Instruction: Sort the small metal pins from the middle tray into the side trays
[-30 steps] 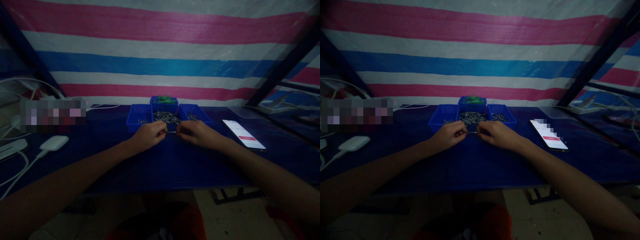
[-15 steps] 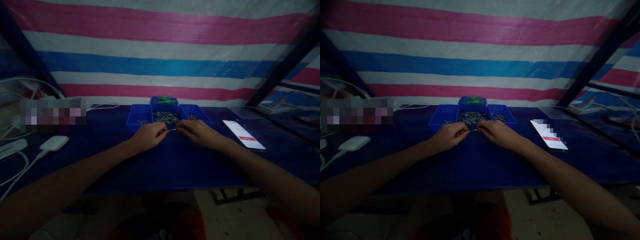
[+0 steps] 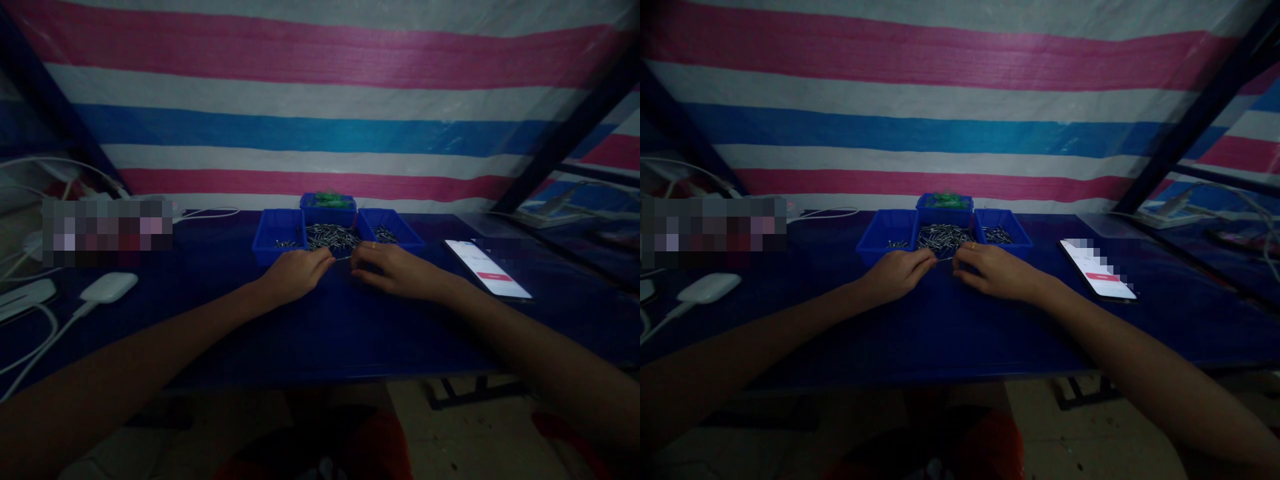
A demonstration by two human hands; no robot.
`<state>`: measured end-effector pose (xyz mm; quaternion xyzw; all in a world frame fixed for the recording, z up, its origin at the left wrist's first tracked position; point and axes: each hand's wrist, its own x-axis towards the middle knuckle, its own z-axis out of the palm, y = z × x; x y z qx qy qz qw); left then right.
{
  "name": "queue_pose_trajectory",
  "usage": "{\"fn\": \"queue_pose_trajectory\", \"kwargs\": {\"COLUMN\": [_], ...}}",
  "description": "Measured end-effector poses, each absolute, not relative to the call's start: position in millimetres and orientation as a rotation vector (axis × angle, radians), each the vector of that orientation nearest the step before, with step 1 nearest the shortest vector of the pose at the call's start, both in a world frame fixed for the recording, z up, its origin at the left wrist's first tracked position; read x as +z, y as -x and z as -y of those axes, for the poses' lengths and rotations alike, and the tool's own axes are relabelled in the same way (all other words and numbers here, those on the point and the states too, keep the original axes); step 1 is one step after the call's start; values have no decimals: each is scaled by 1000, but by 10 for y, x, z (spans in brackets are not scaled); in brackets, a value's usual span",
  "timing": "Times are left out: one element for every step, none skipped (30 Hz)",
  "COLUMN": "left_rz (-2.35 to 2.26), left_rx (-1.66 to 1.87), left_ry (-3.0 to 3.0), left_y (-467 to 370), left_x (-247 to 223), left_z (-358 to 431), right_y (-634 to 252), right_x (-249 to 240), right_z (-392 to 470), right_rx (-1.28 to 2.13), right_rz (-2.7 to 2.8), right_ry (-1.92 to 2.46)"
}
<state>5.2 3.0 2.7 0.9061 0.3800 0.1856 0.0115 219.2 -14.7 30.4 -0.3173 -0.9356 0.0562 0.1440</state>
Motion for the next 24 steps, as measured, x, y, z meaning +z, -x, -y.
{"fn": "queue_pose_trajectory", "kwargs": {"left_rz": [-1193,-1202,-1214,-1229,-1245,-1265,-1299,-1323,-1339,-1362,-1386,-1411,-1436,-1460,-1481,-1498,-1512,-1526,-1540,-1554,-1571,-1590,-1610,-1628], "left_rx": [555,529,494,452,407,347,284,232,189,155,129,109,92,77,67,61,59,61,65,68,69,69,67,64], "left_ry": [-2824,-2824,-2829,-2841,-2857,-2883,-2909,-2940,-2962,-2974,-2981,-2981,-2977,-2972,-2969,-2967,-2964,-2963,-2961,-2960,-2959,-2959,-2961,-2962], "left_y": [-51,-50,-51,-52,-55,-58,-61,-65,-67,-69,-70,-70,-70,-70,-70,-70,-71,-73,-74,-76,-77,-79,-80,-82], "left_x": [23,19,17,15,15,16,17,19,23,26,31,35,38,41,42,41,39,35,32,28,26,24,25,27], "left_z": [-32,-32,-30,-24,-15,-3,10,23,35,45,52,57,60,61,61,60,59,59,59,60,63,67,72,78], "right_y": [-2190,-2189,-2191,-2198,-2211,-2233,-2262,-2300,-2344,-2392,-2439,-2481,-2514,-2533,-2536,-2524,-2498,-2462,-2419,-2375,-2332,-2295,-2265,-2242], "right_x": [309,319,333,351,372,392,410,425,434,437,435,430,424,419,415,414,415,416,415,409,398,380,357,332], "right_z": [150,154,156,155,149,135,114,84,49,9,-31,-67,-95,-112,-116,-108,-88,-60,-27,7,39,65,85,98], "right_rx": [175,175,157,122,67,-3,-81,-157,-247,-331,-396,-450,-483,-508,-519,-512,-488,-447,-380,-295,-218,-160,-121,-89], "right_rz": [2708,2713,2714,2708,2694,2665,2622,2570,2510,2445,2386,2339,2323,2309,2302,2305,2316,2338,2370,2419,2472,2524,2571,2617], "right_ry": [902,898,905,926,965,1017,1089,1174,1269,1370,1466,1550,1596,1615,1614,1590,1549,1493,1426,1354,1291,1249,1207,1173]}}
